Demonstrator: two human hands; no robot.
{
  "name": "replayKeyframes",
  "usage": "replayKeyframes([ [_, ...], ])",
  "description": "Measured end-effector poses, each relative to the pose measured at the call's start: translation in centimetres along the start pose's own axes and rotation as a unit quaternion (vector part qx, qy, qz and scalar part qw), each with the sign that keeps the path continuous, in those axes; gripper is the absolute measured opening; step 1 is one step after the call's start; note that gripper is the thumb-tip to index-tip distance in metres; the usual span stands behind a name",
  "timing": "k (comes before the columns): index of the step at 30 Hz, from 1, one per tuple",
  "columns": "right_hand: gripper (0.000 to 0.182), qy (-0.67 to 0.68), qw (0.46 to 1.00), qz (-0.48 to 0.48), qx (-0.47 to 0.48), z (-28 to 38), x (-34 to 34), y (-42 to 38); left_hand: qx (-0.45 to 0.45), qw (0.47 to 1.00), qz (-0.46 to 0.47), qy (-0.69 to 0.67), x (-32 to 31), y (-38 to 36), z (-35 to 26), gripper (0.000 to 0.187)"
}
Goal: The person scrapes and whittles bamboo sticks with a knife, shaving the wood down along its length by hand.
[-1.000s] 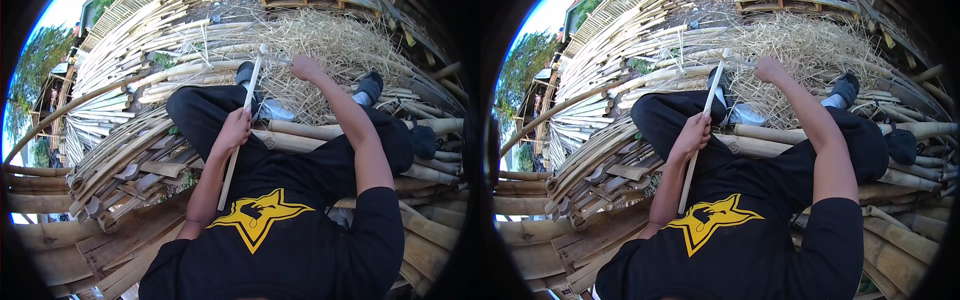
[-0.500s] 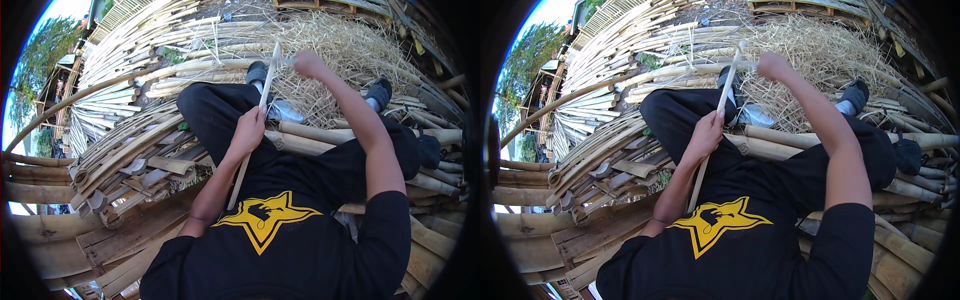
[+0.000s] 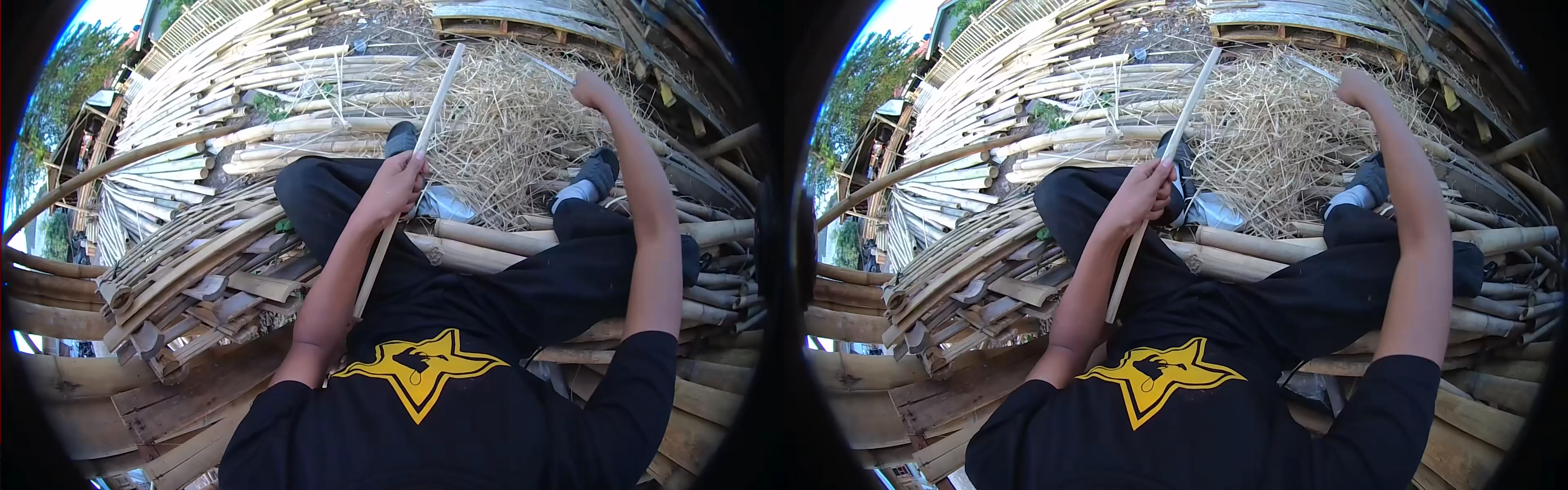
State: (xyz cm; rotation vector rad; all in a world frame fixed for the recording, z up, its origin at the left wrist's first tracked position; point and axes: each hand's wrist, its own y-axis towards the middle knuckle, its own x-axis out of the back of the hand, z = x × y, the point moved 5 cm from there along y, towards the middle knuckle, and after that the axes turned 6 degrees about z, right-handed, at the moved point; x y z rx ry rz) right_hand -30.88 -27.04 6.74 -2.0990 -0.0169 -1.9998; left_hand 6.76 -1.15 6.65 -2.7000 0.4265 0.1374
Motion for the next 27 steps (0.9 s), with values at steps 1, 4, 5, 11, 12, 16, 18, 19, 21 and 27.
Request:
replayKeyframes([
  [1, 0.034, 0.038, 0.998, 0.022, -0.042, -0.2, 1.1, -0.3, -0.007, 1.000, 0.004, 0.003, -0.2, 0.3, -0.8, 0.028],
  [4, 0.029, 0.006, 0.999, 0.051, -0.016, 2.6, 4.7, -4.3, -0.037, 0.998, 0.045, 0.001, -0.9, 1.9, -3.6, 0.027],
  [5, 0.029, 0.001, 1.000, 0.019, 0.003, 3.1, 5.2, -5.0, -0.042, 0.998, 0.055, -0.011, -0.9, 2.8, -4.3, 0.025],
  [11, 0.041, 0.178, 0.983, 0.015, 0.033, 10.6, 8.3, -11.5, -0.122, 0.990, 0.071, -0.015, -1.1, 6.3, -8.4, 0.030],
  [12, 0.041, 0.303, 0.951, 0.048, 0.028, 11.8, 8.5, -12.4, -0.140, 0.987, 0.076, -0.006, -1.1, 6.5, -9.2, 0.031],
  [16, 0.041, 0.584, 0.801, 0.116, 0.060, 16.8, 10.0, -15.4, -0.149, 0.985, 0.087, 0.016, -1.1, 7.3, -11.1, 0.035],
  [18, 0.041, 0.613, 0.778, 0.112, 0.076, 18.8, 9.7, -15.8, -0.167, 0.981, 0.096, 0.012, -0.5, 8.3, -11.5, 0.035],
  [19, 0.042, 0.627, 0.765, 0.118, 0.085, 19.7, 9.2, -15.9, -0.176, 0.980, 0.091, -0.014, -0.1, 8.6, -11.6, 0.035],
  [21, 0.043, 0.640, 0.751, 0.132, 0.095, 21.7, 7.7, -16.2, -0.188, 0.978, 0.067, -0.060, 0.8, 8.7, -11.6, 0.033],
  [27, 0.048, 0.520, 0.846, 0.070, 0.096, 24.0, 3.4, -16.0, -0.286, 0.932, 0.006, -0.221, 2.5, 8.8, -11.5, 0.022],
])
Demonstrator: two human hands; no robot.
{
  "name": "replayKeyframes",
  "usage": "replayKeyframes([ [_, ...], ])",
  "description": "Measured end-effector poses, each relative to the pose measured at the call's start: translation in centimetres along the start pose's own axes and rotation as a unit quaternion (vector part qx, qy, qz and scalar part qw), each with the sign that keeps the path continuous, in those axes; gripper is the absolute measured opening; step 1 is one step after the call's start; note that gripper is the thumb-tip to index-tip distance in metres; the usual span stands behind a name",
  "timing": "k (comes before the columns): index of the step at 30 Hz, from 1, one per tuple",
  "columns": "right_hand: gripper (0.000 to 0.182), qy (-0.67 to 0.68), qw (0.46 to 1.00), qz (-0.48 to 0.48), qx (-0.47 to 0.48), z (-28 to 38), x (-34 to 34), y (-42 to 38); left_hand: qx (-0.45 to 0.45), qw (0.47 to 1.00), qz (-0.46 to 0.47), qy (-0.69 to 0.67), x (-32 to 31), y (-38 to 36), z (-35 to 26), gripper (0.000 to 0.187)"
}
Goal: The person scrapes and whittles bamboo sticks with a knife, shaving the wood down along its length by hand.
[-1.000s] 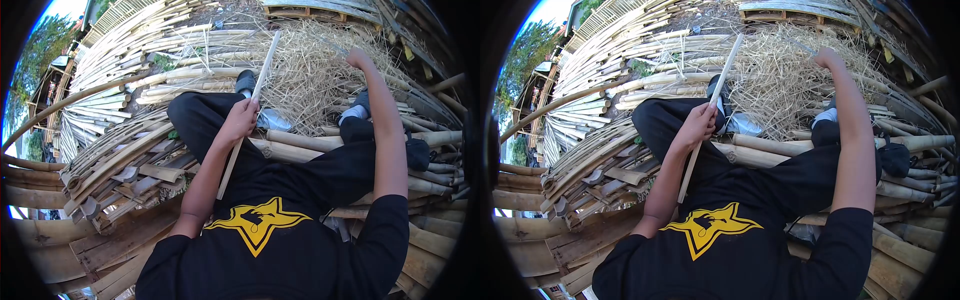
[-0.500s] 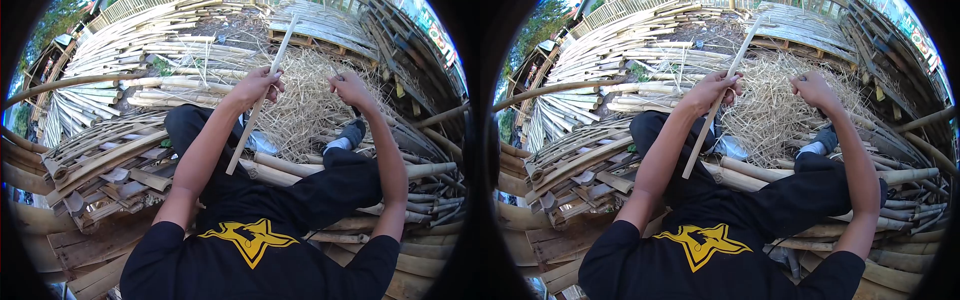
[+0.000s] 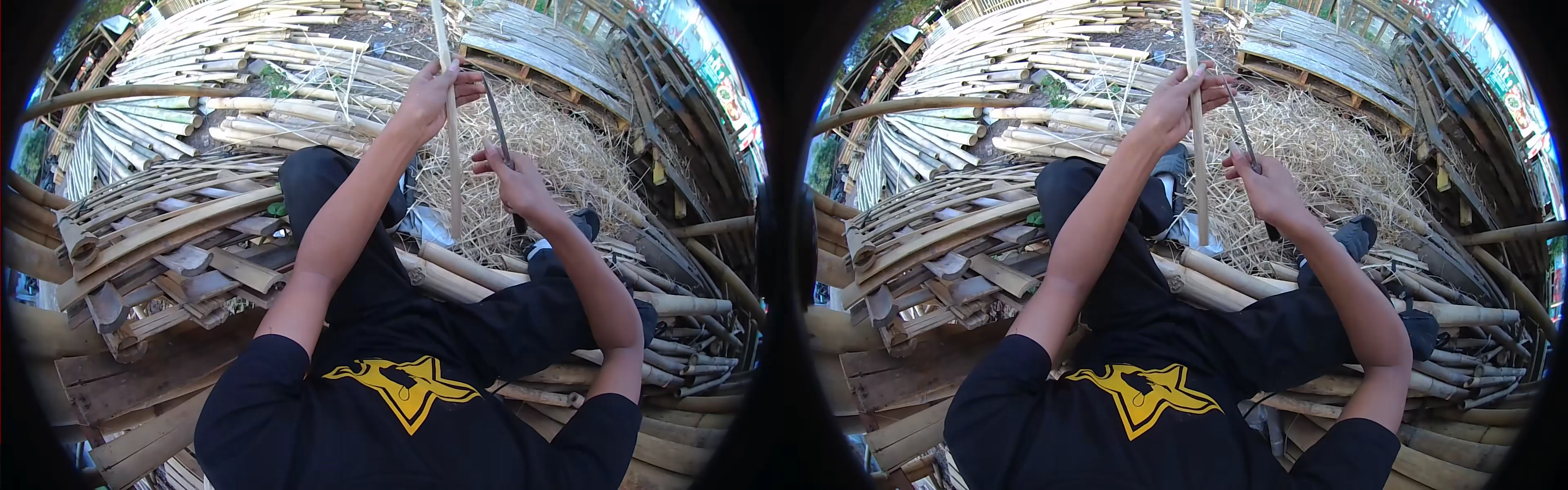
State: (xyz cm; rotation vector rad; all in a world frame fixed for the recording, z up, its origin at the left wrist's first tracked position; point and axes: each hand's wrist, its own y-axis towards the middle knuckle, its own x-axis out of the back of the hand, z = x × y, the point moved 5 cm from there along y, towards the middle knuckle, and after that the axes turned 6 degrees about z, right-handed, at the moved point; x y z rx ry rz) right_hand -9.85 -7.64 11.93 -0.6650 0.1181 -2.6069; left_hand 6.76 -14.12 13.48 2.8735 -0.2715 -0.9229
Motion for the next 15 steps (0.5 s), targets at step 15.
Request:
replayKeyframes([
  [15, 0.039, -0.280, 0.954, -0.108, 0.009, -1.3, 9.1, 0.6, -0.094, 0.785, -0.191, 0.582, 0.8, -3.3, -3.4, 0.031],
])
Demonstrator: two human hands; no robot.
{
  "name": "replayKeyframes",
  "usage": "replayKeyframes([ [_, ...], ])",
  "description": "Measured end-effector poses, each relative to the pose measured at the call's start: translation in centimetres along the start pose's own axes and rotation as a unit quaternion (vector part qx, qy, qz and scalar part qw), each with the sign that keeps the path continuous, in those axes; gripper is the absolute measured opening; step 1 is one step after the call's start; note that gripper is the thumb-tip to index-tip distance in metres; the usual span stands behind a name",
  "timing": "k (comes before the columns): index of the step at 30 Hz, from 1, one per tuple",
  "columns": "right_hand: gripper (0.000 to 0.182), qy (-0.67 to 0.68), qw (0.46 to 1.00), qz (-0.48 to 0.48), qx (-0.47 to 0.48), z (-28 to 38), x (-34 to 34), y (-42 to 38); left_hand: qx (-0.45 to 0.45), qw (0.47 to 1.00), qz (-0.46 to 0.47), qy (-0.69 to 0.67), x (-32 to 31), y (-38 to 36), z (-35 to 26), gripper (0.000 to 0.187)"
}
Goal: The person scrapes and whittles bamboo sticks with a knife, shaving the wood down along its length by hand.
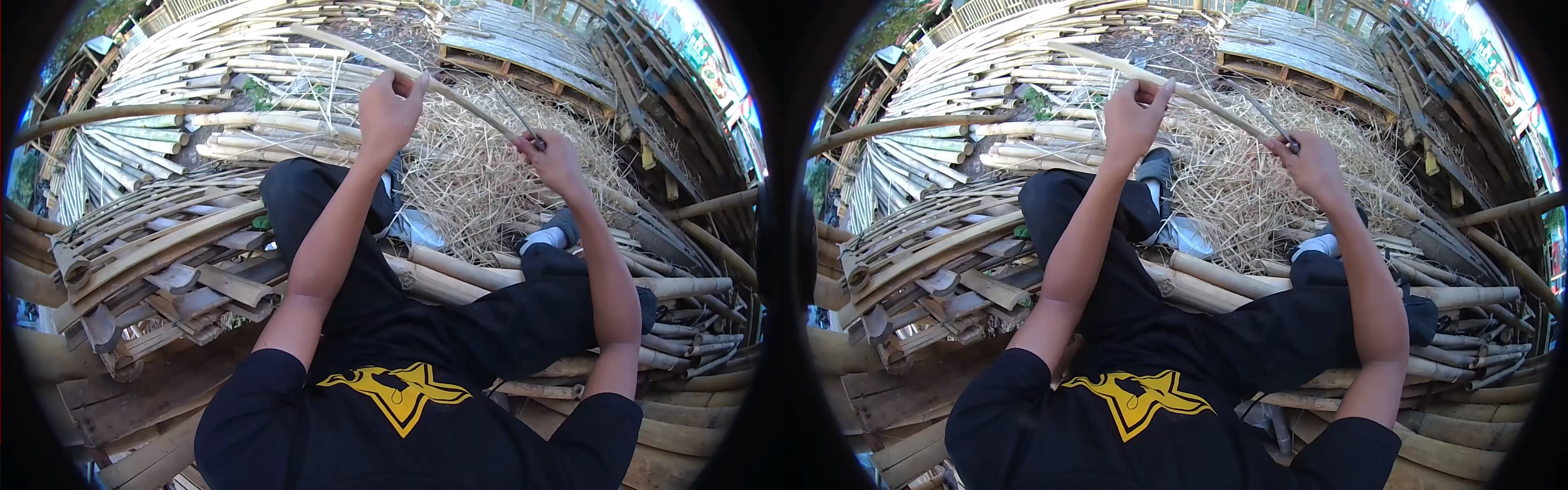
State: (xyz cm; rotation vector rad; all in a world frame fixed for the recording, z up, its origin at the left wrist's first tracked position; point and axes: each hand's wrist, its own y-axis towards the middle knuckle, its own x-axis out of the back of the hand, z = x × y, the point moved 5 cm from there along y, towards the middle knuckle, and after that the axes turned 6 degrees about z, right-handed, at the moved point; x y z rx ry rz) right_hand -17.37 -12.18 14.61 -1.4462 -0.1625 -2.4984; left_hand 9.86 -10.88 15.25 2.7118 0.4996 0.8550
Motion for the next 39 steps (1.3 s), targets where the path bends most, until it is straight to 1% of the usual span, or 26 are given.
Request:
replayKeyframes([
  [1, 0.039, -0.038, 0.999, -0.032, 0.012, -0.5, 0.9, 0.0, -0.025, 0.999, -0.038, 0.001, 0.2, -0.5, -0.8, 0.029],
  [2, 0.039, -0.034, 0.999, -0.037, 0.006, -1.2, 1.4, 0.0, -0.031, 0.999, -0.032, 0.002, 0.0, -0.8, -1.1, 0.029],
  [3, 0.039, -0.084, 0.994, -0.066, 0.032, -1.6, 2.2, -0.1, -0.123, 0.989, -0.063, 0.059, 0.2, -1.1, -2.2, 0.027],
  [4, 0.040, -0.136, 0.984, -0.095, 0.058, -1.7, 2.8, -0.3, -0.214, 0.966, -0.094, 0.112, 0.2, -1.5, -3.3, 0.027],
  [5, 0.039, -0.168, 0.980, -0.100, 0.046, -2.0, 3.4, -0.5, -0.301, 0.937, -0.123, 0.130, 0.1, -1.9, -4.3, 0.031],
  [6, 0.039, -0.168, 0.979, -0.103, 0.042, -2.1, 4.0, -0.8, -0.304, 0.936, -0.121, 0.127, -0.2, -2.0, -4.3, 0.031],
  [8, 0.048, -0.144, 0.983, -0.101, 0.043, -2.3, 5.1, -1.3, -0.374, 0.908, -0.066, 0.176, -1.8, -2.5, -4.4, 0.039],
  [9, 0.048, -0.141, 0.983, -0.104, 0.059, -2.8, 5.6, -1.2, -0.378, 0.914, -0.025, 0.143, -2.4, -2.5, -4.2, 0.040],
  [10, 0.048, -0.141, 0.983, -0.104, 0.059, -3.2, 5.9, -1.3, -0.379, 0.914, -0.025, 0.143, -2.8, -2.6, -4.0, 0.040],
  [12, 0.051, -0.157, 0.979, -0.119, 0.055, -3.2, 6.8, -1.7, -0.308, 0.934, 0.106, 0.147, -4.4, -2.4, -3.6, 0.035],
  [13, 0.052, -0.158, 0.982, -0.101, 0.022, -3.4, 7.3, -1.7, -0.331, 0.933, 0.104, 0.091, -5.0, -2.5, -3.6, 0.033],
  [14, 0.052, -0.161, 0.981, -0.103, 0.020, -3.3, 7.6, -1.8, -0.334, 0.933, 0.104, 0.087, -5.0, -2.7, -4.3, 0.033],
  [16, 0.052, -0.184, 0.971, -0.155, -0.019, -3.7, 8.6, -2.2, -0.279, 0.937, 0.201, 0.066, -5.8, -3.8, -5.1, 0.032],
  [17, 0.042, -0.208, 0.962, -0.175, -0.025, -4.0, 8.9, -2.1, -0.218, 0.935, 0.276, 0.031, -6.8, -4.4, -4.9, 0.033],
  [18, 0.042, -0.211, 0.961, -0.176, -0.026, -4.7, 9.0, -1.8, -0.090, 0.906, 0.401, -0.102, -7.9, -5.5, -4.6, 0.032],
  [20, 0.032, -0.250, 0.938, -0.237, 0.030, -5.2, 9.4, -1.7, -0.025, 0.848, 0.489, -0.202, -8.7, -7.5, -5.2, 0.030],
  [21, 0.032, -0.251, 0.938, -0.236, 0.028, -5.4, 9.5, -1.7, -0.017, 0.842, 0.500, -0.201, -8.7, -8.0, -5.7, 0.029],
  [22, 0.028, -0.258, 0.937, -0.232, 0.028, -5.5, 9.5, -1.6, -0.017, 0.841, 0.501, -0.203, -8.9, -8.1, -5.6, 0.029],
  [23, 0.024, -0.264, 0.936, -0.229, 0.028, -5.4, 9.6, -1.6, 0.005, 0.834, 0.504, -0.226, -9.2, -8.2, -5.4, 0.030],
  [25, 0.023, -0.268, 0.937, -0.223, 0.028, -5.2, 9.5, -1.6, 0.036, 0.813, 0.515, -0.268, -9.6, -8.4, -5.0, 0.033],
  [30, 0.022, -0.272, 0.938, -0.215, 0.024, -5.4, 9.2, -1.6, 0.027, 0.816, 0.507, -0.277, -10.5, -9.2, -4.2, 0.033],
  [32, 0.024, -0.292, 0.934, -0.203, 0.032, -5.5, 8.8, -1.4, 0.019, 0.809, 0.523, -0.267, -11.0, -9.5, -4.0, 0.033],
  [34, 0.023, -0.291, 0.937, -0.191, 0.035, -5.1, 8.6, -1.4, 0.030, 0.815, 0.517, -0.261, -10.8, -9.8, -4.3, 0.032],
  [37, 0.023, -0.287, 0.944, -0.162, 0.032, -4.3, 8.0, -1.4, 0.040, 0.809, 0.514, -0.283, -10.9, -9.9, -4.1, 0.033],
  [39, 0.027, -0.194, 0.961, -0.188, 0.062, -3.0, 7.7, -1.8, 0.040, 0.812, 0.500, -0.298, -11.5, -9.4, -3.3, 0.034],
])
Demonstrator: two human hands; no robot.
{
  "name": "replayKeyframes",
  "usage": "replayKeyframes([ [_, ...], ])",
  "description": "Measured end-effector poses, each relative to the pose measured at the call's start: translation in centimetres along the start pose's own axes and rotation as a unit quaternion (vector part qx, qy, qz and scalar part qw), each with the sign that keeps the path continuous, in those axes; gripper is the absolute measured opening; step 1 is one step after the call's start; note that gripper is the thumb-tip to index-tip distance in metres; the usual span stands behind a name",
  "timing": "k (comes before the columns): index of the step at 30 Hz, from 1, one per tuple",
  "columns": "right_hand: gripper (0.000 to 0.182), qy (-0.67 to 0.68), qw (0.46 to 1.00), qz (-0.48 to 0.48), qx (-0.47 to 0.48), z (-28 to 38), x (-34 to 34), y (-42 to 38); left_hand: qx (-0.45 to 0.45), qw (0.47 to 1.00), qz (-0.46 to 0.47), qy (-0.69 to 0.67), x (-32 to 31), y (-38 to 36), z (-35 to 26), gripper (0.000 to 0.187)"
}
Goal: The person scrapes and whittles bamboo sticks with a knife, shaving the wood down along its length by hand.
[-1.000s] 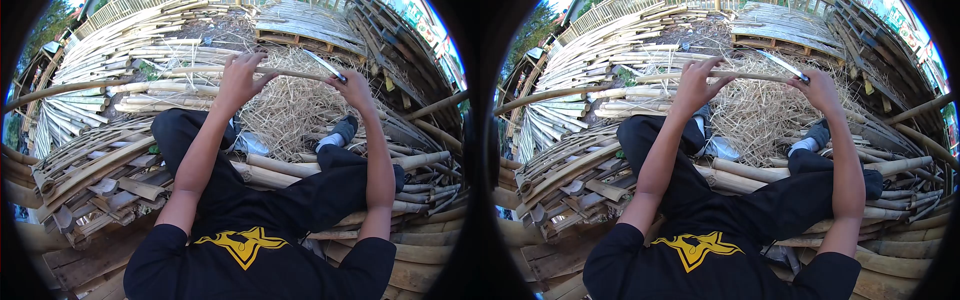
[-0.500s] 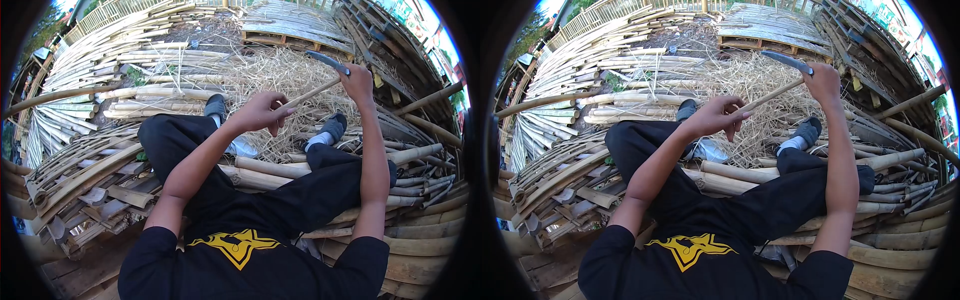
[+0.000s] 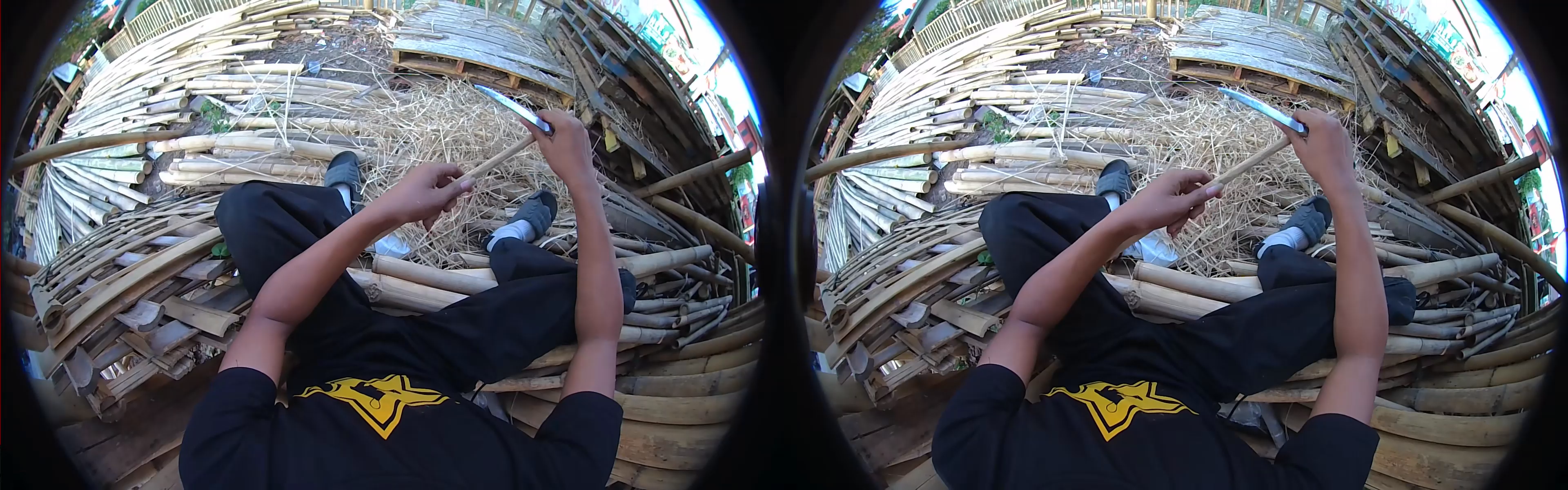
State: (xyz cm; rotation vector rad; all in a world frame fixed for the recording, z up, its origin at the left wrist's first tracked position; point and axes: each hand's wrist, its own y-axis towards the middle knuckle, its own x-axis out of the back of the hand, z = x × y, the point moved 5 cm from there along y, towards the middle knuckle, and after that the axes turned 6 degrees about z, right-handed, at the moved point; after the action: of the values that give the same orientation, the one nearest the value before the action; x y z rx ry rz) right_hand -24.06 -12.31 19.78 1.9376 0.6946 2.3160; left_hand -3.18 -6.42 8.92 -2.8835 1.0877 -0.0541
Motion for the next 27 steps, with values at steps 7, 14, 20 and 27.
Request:
replayKeyframes([
  [7, 0.039, 0.157, 0.987, 0.020, 0.041, 3.4, -0.2, -1.4, 0.020, 0.999, -0.039, -0.007, 1.3, 0.5, 1.0, 0.035],
  [14, 0.027, 0.190, 0.980, 0.018, 0.051, 4.7, -0.4, -1.7, 0.016, 0.996, -0.087, -0.027, 2.5, 0.9, 1.5, 0.035],
  [20, 0.029, 0.159, 0.987, 0.027, -0.023, 3.0, -1.8, -1.8, 0.015, 0.991, -0.121, -0.047, 3.2, 0.8, 1.1, 0.034],
  [27, 0.031, 0.137, 0.981, 0.110, -0.084, 4.2, -3.1, -2.0, -0.015, 0.988, -0.126, -0.089, 3.3, 0.5, 0.3, 0.034],
])
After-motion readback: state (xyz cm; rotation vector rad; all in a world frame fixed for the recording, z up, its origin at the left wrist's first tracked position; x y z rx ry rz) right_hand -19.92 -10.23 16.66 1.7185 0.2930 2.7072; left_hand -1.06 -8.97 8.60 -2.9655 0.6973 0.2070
